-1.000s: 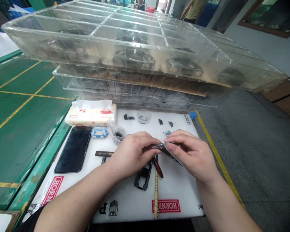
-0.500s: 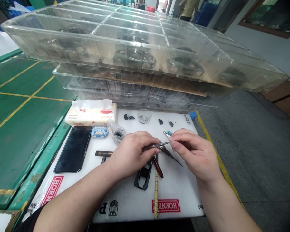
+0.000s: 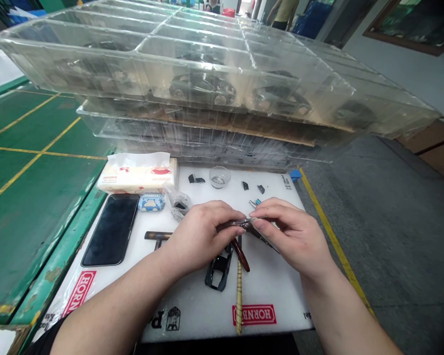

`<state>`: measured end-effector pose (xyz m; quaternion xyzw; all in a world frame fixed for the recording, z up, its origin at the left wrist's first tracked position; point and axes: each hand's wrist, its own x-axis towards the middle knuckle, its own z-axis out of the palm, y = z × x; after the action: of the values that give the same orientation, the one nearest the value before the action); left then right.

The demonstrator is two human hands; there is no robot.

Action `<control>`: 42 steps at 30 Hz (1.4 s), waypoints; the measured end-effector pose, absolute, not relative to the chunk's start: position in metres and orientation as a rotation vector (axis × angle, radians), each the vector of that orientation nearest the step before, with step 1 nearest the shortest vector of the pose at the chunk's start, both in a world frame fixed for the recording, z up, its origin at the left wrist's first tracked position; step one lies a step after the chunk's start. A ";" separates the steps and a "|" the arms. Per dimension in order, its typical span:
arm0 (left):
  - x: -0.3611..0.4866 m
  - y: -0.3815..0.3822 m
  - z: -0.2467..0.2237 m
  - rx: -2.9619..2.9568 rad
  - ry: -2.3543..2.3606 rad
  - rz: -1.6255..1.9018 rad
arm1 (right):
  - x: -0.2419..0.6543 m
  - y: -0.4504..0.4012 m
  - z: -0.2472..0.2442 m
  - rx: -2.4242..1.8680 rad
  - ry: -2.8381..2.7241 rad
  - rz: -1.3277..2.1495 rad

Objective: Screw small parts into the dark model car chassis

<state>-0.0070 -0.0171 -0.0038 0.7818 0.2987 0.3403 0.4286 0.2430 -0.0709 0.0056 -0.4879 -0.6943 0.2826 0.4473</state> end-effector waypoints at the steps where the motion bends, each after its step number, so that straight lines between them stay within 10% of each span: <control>1: -0.007 -0.017 -0.003 1.872 0.767 0.868 | 0.244 -0.071 0.005 -1.219 -1.695 0.694; 19: -0.013 -0.012 -0.003 0.904 0.613 0.972 | 0.282 -0.052 -0.025 -2.102 -2.064 0.381; 42: -0.017 -0.014 0.009 2.082 0.822 1.054 | 0.259 -0.064 -0.001 -1.142 -1.207 0.760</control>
<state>-0.0168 -0.0138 0.0086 0.7950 0.3141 0.4026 0.3275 0.2589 -0.0642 -0.0013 -0.4949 -0.5229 0.3294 0.6109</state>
